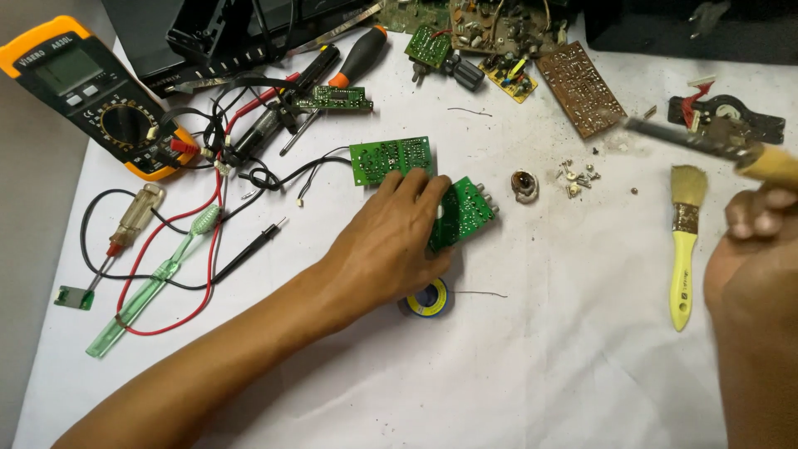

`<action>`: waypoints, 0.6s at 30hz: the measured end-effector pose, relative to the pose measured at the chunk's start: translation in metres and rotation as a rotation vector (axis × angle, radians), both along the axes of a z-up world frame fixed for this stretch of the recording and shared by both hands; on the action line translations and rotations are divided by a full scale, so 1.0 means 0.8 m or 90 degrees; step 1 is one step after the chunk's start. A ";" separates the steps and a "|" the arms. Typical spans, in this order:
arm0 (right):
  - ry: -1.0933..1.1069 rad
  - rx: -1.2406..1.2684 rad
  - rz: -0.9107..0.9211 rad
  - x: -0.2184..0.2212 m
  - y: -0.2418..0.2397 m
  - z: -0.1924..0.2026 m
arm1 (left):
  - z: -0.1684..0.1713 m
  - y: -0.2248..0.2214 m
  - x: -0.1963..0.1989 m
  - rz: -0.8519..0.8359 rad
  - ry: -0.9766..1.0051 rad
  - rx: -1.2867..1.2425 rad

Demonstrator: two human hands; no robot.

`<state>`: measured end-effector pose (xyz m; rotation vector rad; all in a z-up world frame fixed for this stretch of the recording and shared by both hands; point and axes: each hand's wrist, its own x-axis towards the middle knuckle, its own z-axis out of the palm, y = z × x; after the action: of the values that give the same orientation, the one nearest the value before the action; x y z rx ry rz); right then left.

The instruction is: Soldering electronic components onto a printed circuit board using a soldering iron and solder wire on a workbench.

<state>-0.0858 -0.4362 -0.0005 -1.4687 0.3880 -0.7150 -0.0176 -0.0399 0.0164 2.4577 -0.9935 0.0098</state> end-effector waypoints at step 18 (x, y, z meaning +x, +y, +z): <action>0.015 -0.067 0.022 -0.028 0.101 -0.014 | -0.015 0.035 0.027 -0.174 0.161 -0.287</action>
<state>-0.1083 -0.3555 -0.0115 -1.5811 0.3453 -0.6997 0.0040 -0.0122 0.0047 1.8529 -1.0703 -0.1478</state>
